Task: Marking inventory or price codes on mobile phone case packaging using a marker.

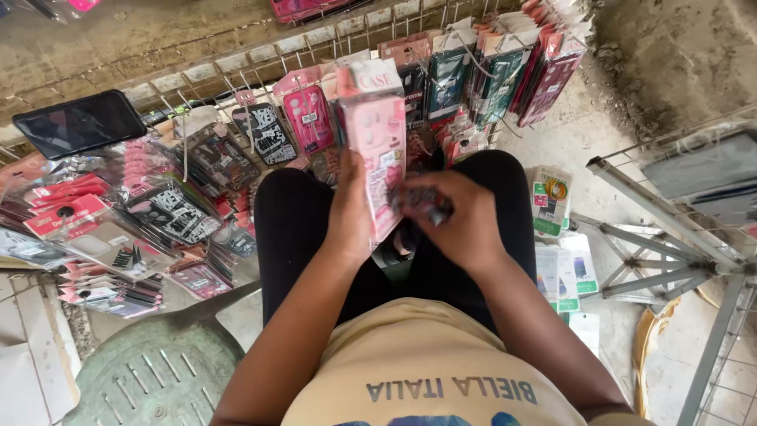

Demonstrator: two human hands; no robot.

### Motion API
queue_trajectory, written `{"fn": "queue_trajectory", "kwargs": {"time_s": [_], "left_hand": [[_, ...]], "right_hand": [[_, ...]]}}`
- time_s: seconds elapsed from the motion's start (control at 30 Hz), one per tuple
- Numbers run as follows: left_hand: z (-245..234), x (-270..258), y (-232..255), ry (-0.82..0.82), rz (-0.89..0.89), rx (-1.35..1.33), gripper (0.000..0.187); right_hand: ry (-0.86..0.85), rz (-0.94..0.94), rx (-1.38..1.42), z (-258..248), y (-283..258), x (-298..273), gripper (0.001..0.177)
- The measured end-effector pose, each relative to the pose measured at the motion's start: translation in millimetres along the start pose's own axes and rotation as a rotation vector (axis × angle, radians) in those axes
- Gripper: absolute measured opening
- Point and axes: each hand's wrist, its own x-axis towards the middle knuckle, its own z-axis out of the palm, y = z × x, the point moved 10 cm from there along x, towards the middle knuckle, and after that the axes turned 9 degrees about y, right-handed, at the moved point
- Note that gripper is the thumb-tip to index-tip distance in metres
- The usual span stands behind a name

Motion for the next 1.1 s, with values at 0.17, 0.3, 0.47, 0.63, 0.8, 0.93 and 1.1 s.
{"fn": "queue_trajectory", "kwargs": {"time_s": [0.17,0.3,0.47,0.63,0.8,0.93,1.1], "left_hand": [[-16,1,-18,0.041,-0.063,0.001,0.072],[-7,-9,-5,0.043,-0.038,0.007,0.068],[-21,-1,-11,0.007,-0.067,0.027,0.070],[-5,-6,13,-0.029,0.113,0.168,0.061],[-28,8,2,0.095,-0.076,0.025,0.065],[-23,5,1,0.036,0.078,0.163,0.074],[-39,6,-12,0.136,-0.115,-0.049,0.074]], "right_hand": [[-0.011,0.059,0.011,6,-30,-6,0.035],[0.006,0.042,-0.062,6,-2,2,0.037],[0.014,0.031,0.031,16,-34,-7,0.034],[0.075,0.004,-0.129,8,1,3,0.034],[0.008,-0.011,0.031,22,-39,-10,0.034],[0.099,-0.033,-0.131,16,8,-3,0.030],[0.018,-0.047,0.041,27,-40,-7,0.029]]}}
